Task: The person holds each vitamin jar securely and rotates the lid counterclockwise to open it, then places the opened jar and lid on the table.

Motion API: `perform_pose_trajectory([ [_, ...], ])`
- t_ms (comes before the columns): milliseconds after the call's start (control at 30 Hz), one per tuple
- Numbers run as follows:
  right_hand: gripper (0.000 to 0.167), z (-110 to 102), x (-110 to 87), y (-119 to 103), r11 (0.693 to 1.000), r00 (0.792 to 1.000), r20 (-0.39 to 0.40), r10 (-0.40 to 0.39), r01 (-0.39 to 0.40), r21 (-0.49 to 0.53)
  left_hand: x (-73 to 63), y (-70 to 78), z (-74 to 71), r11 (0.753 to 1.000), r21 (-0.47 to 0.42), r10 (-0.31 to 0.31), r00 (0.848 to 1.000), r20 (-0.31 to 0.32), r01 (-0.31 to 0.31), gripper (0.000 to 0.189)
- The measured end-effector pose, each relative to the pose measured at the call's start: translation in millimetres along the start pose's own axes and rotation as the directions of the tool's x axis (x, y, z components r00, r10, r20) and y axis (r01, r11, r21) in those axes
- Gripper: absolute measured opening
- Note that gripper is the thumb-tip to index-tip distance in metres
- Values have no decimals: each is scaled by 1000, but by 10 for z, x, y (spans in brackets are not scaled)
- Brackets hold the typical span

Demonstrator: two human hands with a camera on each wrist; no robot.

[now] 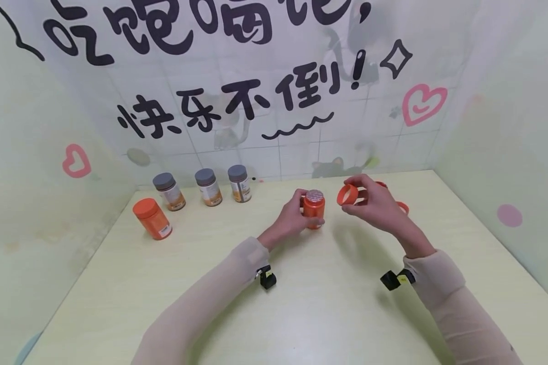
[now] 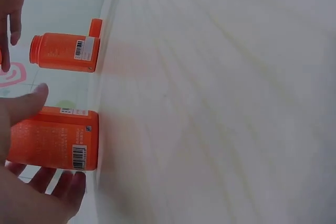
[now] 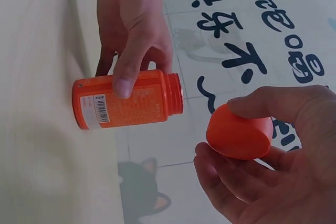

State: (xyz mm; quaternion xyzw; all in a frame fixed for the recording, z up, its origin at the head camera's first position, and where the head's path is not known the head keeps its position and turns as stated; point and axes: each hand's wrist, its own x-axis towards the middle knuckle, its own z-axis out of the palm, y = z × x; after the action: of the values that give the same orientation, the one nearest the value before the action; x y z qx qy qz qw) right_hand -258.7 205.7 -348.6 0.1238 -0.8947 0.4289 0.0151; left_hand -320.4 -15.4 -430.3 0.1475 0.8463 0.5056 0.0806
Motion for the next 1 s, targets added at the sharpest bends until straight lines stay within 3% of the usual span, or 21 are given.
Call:
perform_pose_trajectory([
  [167, 62, 65, 39, 111, 997, 999, -15, 51, -52, -53, -107, 19, -116, 999, -22, -22, 1000, 10, 23, 87],
  [367, 69, 163, 93, 239, 991, 995, -25, 96, -97, -89, -362, -24, -400, 998, -57, 16, 998, -66, -19, 72],
  [567, 61, 220, 136, 309, 983, 995, -9, 99, -99, -156, -660, -159, -796, 993, 8, 114, 985, -126, -114, 57],
  [733, 58, 280, 175, 385, 978, 990, 28, 138, -132, -159, -883, -280, -1202, 992, 18, 129, 968, -216, -128, 51],
  [800, 56, 307, 196, 433, 975, 987, 51, 151, -140, -175, -944, -336, -1366, 991, 43, 130, 950, -283, -123, 48],
  [867, 55, 334, 210, 477, 970, 983, 71, 169, -153, -188, -973, -436, -1520, 989, 77, 146, 917, -371, -127, 43],
  [933, 55, 357, 216, 516, 965, 978, 82, 193, -174, -194, -1016, -475, -1656, 987, 104, 156, 874, -460, -121, 39],
  [1000, 55, 373, 215, 543, 961, 972, 84, 218, -200, -191, -1047, -496, -1771, 985, 127, 170, 822, -544, -120, 35],
])
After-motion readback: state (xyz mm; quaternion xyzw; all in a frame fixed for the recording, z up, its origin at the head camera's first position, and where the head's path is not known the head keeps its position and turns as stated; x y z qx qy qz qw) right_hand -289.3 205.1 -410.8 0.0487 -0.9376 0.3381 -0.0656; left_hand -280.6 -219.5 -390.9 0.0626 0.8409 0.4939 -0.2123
